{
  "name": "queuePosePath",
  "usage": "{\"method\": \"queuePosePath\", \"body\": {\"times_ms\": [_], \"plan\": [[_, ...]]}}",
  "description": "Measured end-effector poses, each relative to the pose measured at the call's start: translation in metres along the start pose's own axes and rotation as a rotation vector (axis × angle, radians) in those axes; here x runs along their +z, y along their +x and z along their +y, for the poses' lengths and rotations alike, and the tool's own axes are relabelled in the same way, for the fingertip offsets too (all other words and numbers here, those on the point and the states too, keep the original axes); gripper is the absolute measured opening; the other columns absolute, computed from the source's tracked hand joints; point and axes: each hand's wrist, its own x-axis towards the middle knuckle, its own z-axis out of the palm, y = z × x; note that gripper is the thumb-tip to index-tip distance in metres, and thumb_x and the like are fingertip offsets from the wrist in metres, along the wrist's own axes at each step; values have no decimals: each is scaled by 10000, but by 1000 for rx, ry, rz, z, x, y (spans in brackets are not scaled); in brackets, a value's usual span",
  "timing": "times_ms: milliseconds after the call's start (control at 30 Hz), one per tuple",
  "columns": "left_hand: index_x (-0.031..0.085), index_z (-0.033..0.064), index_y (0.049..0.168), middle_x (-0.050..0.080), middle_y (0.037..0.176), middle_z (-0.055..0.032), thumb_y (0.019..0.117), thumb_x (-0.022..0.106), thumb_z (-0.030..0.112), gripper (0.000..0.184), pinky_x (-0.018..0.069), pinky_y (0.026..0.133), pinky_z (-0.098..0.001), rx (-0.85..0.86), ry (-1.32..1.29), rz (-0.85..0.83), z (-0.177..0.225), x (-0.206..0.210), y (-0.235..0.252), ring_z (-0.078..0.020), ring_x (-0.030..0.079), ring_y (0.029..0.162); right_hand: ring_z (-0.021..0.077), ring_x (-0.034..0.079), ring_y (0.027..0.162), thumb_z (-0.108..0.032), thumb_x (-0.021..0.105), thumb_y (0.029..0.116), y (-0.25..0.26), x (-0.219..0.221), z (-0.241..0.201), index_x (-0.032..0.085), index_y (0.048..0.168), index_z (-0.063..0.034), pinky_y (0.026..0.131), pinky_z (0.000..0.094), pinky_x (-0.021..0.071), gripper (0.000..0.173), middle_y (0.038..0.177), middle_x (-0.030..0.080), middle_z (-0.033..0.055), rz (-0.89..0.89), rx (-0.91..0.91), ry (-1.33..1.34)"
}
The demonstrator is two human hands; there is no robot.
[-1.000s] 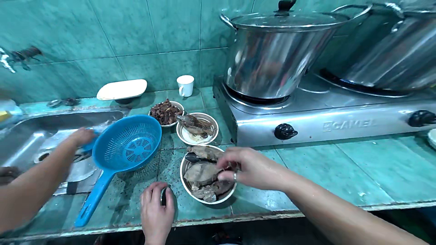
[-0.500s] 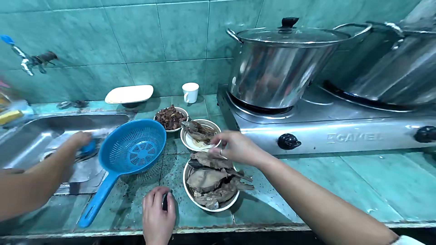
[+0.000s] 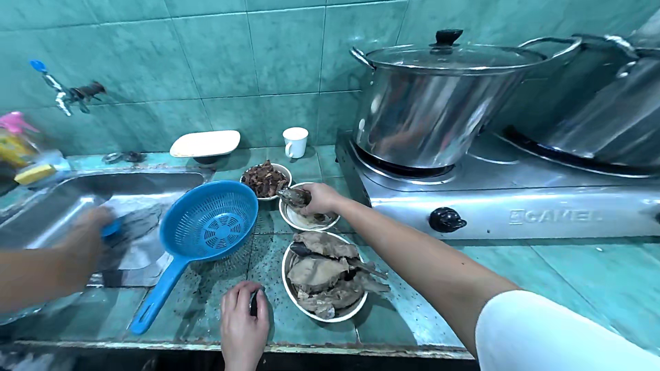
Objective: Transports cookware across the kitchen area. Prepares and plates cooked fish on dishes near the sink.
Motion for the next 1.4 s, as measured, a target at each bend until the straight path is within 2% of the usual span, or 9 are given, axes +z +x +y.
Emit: {"method": "queuePosePath", "body": {"times_ms": [200, 400, 533, 733, 867, 933, 1067, 1200, 1400], "plan": [[757, 1, 960, 730, 1047, -195, 908, 585, 172, 248, 562, 886, -525, -3, 0, 11, 2, 0, 1, -406, 696, 1019, 292, 665, 1096, -89, 752, 927, -14, -25, -2, 604, 1351, -12, 990, 505, 523, 455, 1218, 673, 201, -57, -69, 458], [752, -4, 964, 730, 1043, -196, 921, 579, 175, 253, 555, 891, -536, 7, -10, -6, 1, -1, 1, -411, 694, 1015, 115, 665, 794, -202, 543, 1045, -35, -54, 2, 544, 1277, -38, 744, 307, 578, 284, 947, 670, 54, -144, -28, 908], [755, 8, 956, 732, 1038, -183, 913, 576, 182, 254, 557, 893, -522, 18, -6, 2, -1, 1, 1, -398, 696, 1010, 220, 678, 930, -156, 700, 966, -28, -46, 4, 605, 1285, 14, 866, 429, 563, 374, 1074, 692, 157, -68, -43, 624], [758, 14, 951, 733, 1040, -182, 914, 574, 185, 254, 556, 900, -519, 16, 1, 10, -1, 1, 0, -391, 696, 1020, 383, 634, 1197, -248, 790, 910, -13, -12, 0, 596, 1407, -71, 1028, 630, 471, 563, 1273, 667, 216, -25, -72, 54], [760, 8, 948, 735, 1037, -184, 913, 582, 172, 244, 555, 904, -521, 9, -7, 12, -1, 0, 0, -399, 696, 1021, 431, 564, 1295, -304, 786, 915, -17, -1, -7, 523, 1499, -127, 1055, 657, 426, 664, 1395, 606, 217, 39, -49, -158], [762, 13, 945, 737, 1032, -181, 908, 585, 176, 244, 559, 892, -518, 12, -6, 19, -1, 1, 0, -392, 699, 1012, 437, 432, 1404, -281, 803, 899, -22, 2, -8, 474, 1550, -167, 1097, 639, 360, 738, 1536, 472, 210, 103, -99, -233], [762, 6, 953, 734, 1037, -187, 904, 590, 171, 243, 565, 886, -515, 11, -6, 20, -1, 1, 0, -393, 700, 1011, 424, 498, 1341, -165, 819, 870, -29, 7, -10, 556, 1468, -120, 1070, 584, 431, 655, 1425, 543, 222, 172, -197, -251], [758, 7, 954, 733, 1041, -184, 906, 587, 176, 245, 560, 893, -517, 17, -9, 7, -1, 1, 0, -393, 698, 1014, 407, 556, 1317, -178, 821, 874, -23, 5, -8, 522, 1473, -62, 1092, 602, 435, 680, 1413, 580, 229, 79, -96, -119], [762, 18, 950, 739, 1038, -165, 913, 573, 179, 251, 565, 889, -503, 28, -3, 14, -3, 2, 0, -376, 703, 1013, 401, 620, 1222, -146, 790, 892, -26, 3, -2, 591, 1408, -113, 1016, 632, 476, 554, 1316, 651, 198, 105, -79, -4]]}}
